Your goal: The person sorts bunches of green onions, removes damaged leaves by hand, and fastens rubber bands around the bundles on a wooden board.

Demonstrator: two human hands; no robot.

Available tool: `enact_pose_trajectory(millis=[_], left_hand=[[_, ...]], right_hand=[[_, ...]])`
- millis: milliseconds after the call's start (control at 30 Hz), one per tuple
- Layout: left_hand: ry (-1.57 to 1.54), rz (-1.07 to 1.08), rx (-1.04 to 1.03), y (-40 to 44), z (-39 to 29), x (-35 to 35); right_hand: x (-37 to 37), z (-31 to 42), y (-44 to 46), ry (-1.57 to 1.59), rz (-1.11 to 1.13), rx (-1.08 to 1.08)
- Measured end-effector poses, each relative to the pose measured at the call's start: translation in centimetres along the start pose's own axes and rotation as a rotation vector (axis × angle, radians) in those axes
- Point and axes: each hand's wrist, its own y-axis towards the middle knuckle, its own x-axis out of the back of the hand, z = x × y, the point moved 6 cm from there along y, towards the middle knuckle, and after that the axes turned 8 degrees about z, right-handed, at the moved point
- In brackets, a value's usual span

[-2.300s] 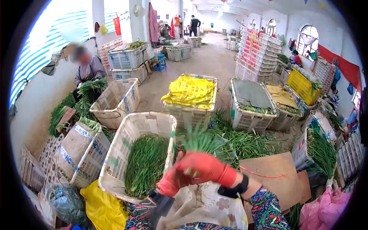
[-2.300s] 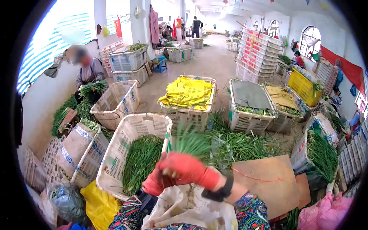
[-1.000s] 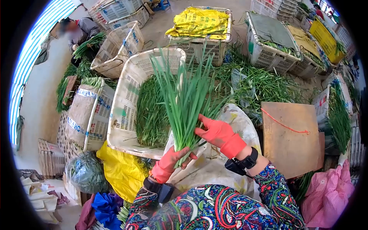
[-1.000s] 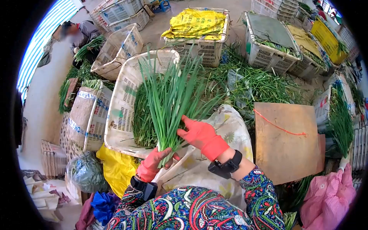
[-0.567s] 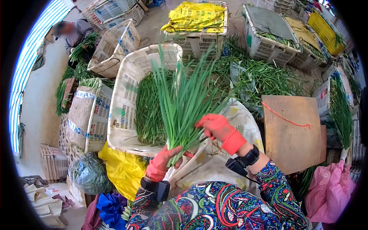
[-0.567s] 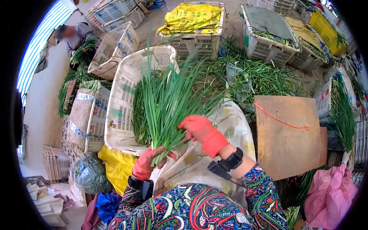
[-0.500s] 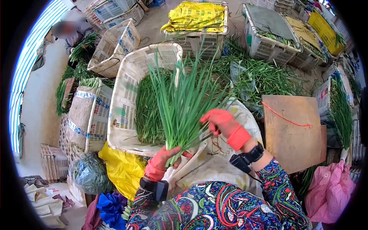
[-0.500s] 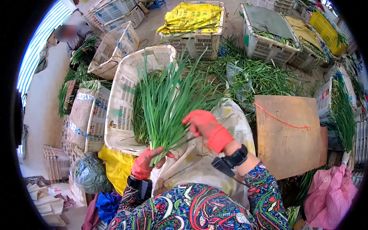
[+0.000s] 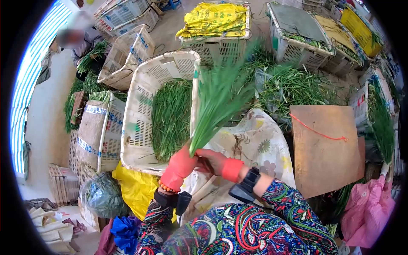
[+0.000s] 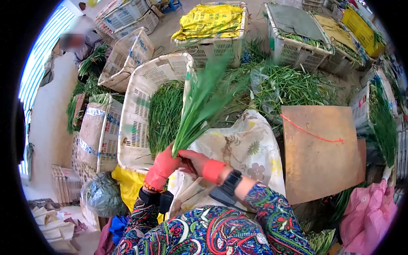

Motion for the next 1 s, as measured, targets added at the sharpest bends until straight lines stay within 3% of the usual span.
enact_pose_trajectory(millis=[67, 133, 200, 233, 300, 367, 400, 433, 467, 567, 600, 667, 700, 767, 833, 900, 933, 1000], left_hand=[[-0.099, 0.028, 0.055, -0.9, 0.8, 0.5], [0.119, -0.009, 0.012, -2.4, 0.5, 0.7], [0.343, 0.026, 0.048, -4.2, 1.0, 0.6], [0.41, -0.055, -0.027, -4.9, 1.5, 0.7], [0.567, -0.13, 0.013, -5.5, 3.5, 1.6], [0.721, -0.203, 0.021, -6.0, 5.5, 2.8], [0.829, -0.235, 0.011, -6.4, 6.5, 3.3], [0.874, -0.292, -0.027, -6.8, 6.7, 4.1], [0.92, -0.345, -0.062, -7.3, 6.8, 4.7], [1.001, -0.391, -0.053, -8.2, 7.3, 6.2], [1.014, -0.41, -0.055, -8.2, 7.5, 6.5], [1.037, -0.406, -0.085, -8.1, 7.4, 6.7], [1.045, -0.41, -0.101, -8.2, 7.0, 6.9], [1.052, -0.374, -0.101, -8.2, 5.9, 7.3], [1.049, -0.384, -0.161, -8.6, 4.3, 7.7], [1.023, -0.376, -0.176, -9.1, 2.9, 8.0], [0.988, -0.369, -0.158, -9.5, 3.2, 8.0], [0.922, -0.354, -0.106, -11.1, 4.6, 8.4]], right_hand=[[-0.8, 0.8, 1.4, 0.094, 0.047, 0.168], [1.8, 1.7, 2.8, 0.278, 0.017, 0.35], [4.6, 2.7, 1.7, 0.375, -0.202, 0.365], [5.1, 3.9, 0.3, 0.281, -0.23, 0.392], [6.3, 6.4, -3.8, -0.04, -0.283, 0.473], [7.8, 10.0, -9.9, -0.705, -0.422, 0.651], [9.4, 11.9, -12.7, -0.846, -0.533, 0.732], [17.0, 13.9, -13.9, -0.406, -0.518, 0.68], [16.0, 15.9, -17.0, -0.289, -0.881, 0.75], [16.9, 20.1, -23.8, -0.226, -1.106, 0.92], [12.9, 20.9, -25.3, -0.302, -1.144, 1.049], [6.1, 22.0, -24.6, -0.905, -1.051, 1.009], [7.1, 23.0, -20.9, -1.212, -0.918, 1.15], [-5.1, 17.4, -14.8, -1.32, -0.498, 1.038], [-12.4, 11.0, -9.6, -1.978, -0.268, 0.945], [-16.7, 3.8, -4.3, -2.203, 0.158, 0.721], [-17.5, 1.3, -2.5, -2.219, 0.243, 0.796], [-17.0, 0.0, 1.0, -2.321, 0.121, 0.811]])
